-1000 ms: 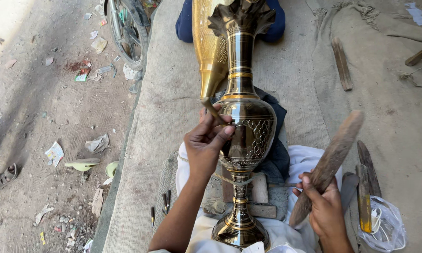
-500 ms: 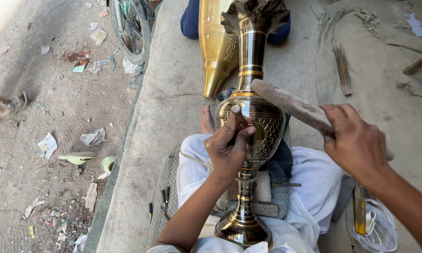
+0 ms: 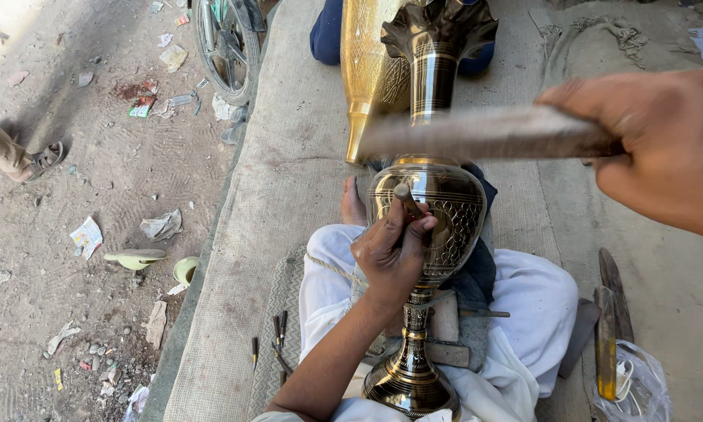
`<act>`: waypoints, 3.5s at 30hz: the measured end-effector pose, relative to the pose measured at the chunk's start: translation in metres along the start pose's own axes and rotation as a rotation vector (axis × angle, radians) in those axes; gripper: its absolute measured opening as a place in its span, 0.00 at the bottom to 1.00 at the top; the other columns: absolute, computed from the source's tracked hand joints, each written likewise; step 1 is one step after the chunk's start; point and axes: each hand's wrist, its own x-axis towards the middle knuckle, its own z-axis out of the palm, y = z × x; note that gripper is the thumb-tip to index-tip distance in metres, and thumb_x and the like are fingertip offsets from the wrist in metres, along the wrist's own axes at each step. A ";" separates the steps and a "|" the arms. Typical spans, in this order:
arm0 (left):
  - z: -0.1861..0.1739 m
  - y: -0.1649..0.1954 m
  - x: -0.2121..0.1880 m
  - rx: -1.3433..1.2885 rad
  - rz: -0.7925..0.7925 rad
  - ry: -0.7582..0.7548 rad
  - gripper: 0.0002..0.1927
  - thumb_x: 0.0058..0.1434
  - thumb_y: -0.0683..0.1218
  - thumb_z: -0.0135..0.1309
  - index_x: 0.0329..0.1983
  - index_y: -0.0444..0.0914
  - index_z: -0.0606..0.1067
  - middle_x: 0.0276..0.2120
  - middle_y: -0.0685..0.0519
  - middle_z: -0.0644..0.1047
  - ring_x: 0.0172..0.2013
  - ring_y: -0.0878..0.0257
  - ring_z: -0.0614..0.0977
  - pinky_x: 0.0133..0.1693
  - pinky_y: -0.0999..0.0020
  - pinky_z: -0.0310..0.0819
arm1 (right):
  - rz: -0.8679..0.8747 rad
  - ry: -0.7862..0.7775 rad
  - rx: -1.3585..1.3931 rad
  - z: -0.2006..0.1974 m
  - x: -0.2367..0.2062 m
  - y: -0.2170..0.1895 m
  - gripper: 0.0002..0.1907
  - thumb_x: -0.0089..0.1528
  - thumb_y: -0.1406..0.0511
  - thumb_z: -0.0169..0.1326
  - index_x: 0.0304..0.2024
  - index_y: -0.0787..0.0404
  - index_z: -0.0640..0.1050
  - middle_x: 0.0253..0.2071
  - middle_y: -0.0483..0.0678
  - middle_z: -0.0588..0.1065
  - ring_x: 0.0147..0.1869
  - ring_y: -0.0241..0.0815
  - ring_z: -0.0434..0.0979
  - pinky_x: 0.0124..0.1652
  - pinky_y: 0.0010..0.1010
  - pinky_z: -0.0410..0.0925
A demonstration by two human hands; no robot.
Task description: The person sits on the ground and uses a hammer and chisel to engrave a decorative pattern onto a brass vase. They repeatedly strike the chisel with the hammer to create indentations in the metal surface.
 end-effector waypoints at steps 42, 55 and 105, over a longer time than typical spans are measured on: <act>-0.007 -0.003 0.094 0.000 0.306 -1.235 0.20 0.55 0.39 0.61 0.51 0.47 0.81 0.39 0.56 0.85 0.37 0.58 0.86 0.40 0.61 0.78 | 0.719 0.615 0.546 0.216 -0.219 -0.064 0.09 0.63 0.78 0.62 0.43 0.69 0.76 0.38 0.52 0.77 0.46 0.38 0.79 0.70 0.37 0.67; 0.002 0.002 0.111 0.051 0.354 -1.499 0.23 0.58 0.42 0.61 0.58 0.52 0.79 0.34 0.59 0.85 0.32 0.60 0.84 0.34 0.58 0.75 | 0.782 0.741 0.359 0.221 -0.206 -0.090 0.11 0.64 0.76 0.63 0.48 0.66 0.77 0.42 0.49 0.78 0.47 0.43 0.77 0.52 0.31 0.68; -0.032 -0.006 0.053 0.160 0.164 -0.644 0.24 0.62 0.37 0.61 0.59 0.50 0.76 0.38 0.62 0.85 0.40 0.66 0.87 0.71 0.36 0.39 | 0.453 -0.006 0.217 0.057 -0.084 -0.007 0.30 0.53 0.79 0.60 0.59 0.62 0.80 0.39 0.55 0.80 0.33 0.41 0.82 0.33 0.31 0.74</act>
